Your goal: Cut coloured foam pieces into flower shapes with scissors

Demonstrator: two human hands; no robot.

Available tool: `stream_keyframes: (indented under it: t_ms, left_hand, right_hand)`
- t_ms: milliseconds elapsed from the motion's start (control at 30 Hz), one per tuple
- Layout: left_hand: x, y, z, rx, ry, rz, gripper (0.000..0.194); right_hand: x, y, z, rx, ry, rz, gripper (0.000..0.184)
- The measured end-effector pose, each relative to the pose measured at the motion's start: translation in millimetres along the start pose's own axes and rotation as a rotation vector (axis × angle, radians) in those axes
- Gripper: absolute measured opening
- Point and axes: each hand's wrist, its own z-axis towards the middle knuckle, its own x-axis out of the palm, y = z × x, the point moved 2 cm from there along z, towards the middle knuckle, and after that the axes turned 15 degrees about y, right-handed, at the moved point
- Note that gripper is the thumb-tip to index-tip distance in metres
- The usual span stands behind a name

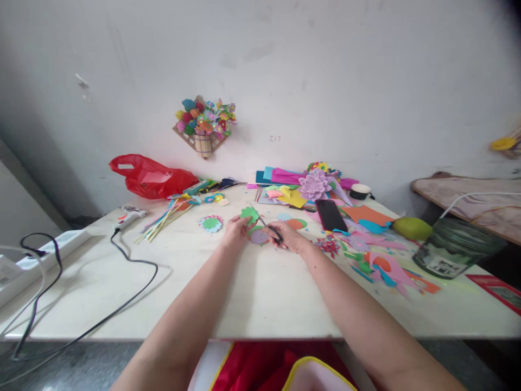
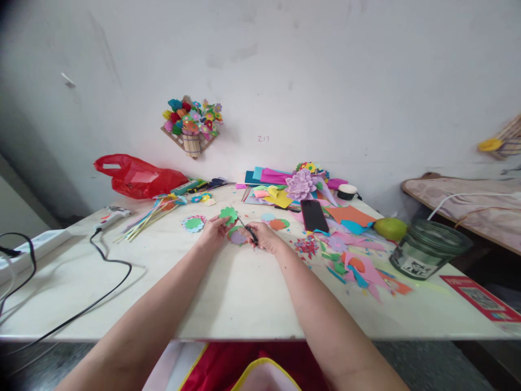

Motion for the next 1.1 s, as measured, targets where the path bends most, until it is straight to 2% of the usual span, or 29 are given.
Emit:
stream_keyframes:
  t_ms: [367,633,833,1100]
  left_hand:
    - [-3.0,-1,1,-0.005,-0.030,-0.009,0.016]
    - [-1.5,-2,0,0.009,0.004,0.001,0.017]
    - [-0.4,-3,-1,-0.012,0.038,0.049,0.021]
    - [-2.1,-2,-1,-0.017,0.038,0.089,0.022]
  right_hand:
    - [3,3,-3,0.033,0.016,0.019,0.028]
    - [-4,-4,-2,-0.037,0.099,0.040,0.036]
    - [-9,-5,-4,-0.055,0.090,0.087,0.043]
    - [-10,-6,-2,-0.073,0.095,0.045,0.040]
